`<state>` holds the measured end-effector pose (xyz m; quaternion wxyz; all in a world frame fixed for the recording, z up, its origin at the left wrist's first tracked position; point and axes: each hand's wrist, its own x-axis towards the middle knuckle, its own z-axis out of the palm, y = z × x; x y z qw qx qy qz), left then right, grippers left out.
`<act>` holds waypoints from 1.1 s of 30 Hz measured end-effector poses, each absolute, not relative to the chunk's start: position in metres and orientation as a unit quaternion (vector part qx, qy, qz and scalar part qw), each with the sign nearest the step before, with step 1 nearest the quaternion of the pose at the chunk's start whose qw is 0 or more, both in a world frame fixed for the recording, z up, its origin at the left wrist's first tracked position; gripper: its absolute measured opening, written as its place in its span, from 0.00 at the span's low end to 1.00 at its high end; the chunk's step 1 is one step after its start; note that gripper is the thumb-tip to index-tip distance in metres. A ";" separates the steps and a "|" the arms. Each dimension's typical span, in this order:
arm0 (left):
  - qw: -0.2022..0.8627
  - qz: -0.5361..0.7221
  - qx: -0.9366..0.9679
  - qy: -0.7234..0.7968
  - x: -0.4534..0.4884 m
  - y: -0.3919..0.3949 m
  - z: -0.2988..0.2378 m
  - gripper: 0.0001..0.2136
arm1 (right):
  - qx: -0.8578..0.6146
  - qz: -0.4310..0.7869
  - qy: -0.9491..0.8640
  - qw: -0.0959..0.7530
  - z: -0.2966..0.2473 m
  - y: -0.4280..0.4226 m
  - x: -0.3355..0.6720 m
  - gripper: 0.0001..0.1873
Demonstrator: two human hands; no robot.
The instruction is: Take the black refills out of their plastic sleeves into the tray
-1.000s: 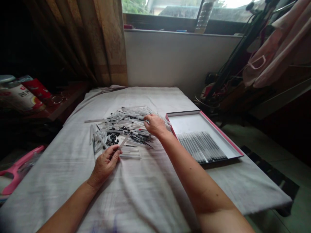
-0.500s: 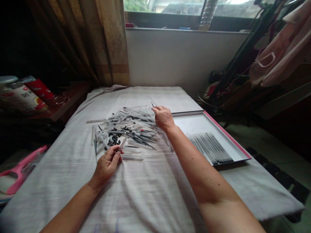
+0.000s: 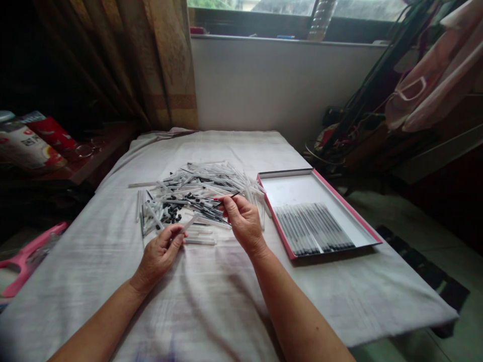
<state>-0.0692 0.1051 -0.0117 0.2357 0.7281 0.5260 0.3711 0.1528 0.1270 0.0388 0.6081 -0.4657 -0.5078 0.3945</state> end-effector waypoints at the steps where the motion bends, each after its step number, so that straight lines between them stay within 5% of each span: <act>1: 0.228 0.370 0.732 0.525 -0.069 0.105 -0.011 0.10 | -0.459 0.402 -0.506 0.609 0.040 0.126 0.151 0.21; 14: 0.196 0.369 0.761 0.496 -0.069 0.103 -0.013 0.09 | -0.454 0.415 -0.564 0.551 0.037 0.121 0.136 0.18; 26: 0.291 0.426 0.715 0.472 -0.067 0.097 -0.001 0.09 | -0.404 0.367 -0.670 0.503 0.018 0.112 0.121 0.20; 33: 0.309 0.484 0.657 0.489 -0.074 0.101 -0.008 0.09 | -0.500 0.200 -0.708 0.457 0.004 0.133 0.155 0.11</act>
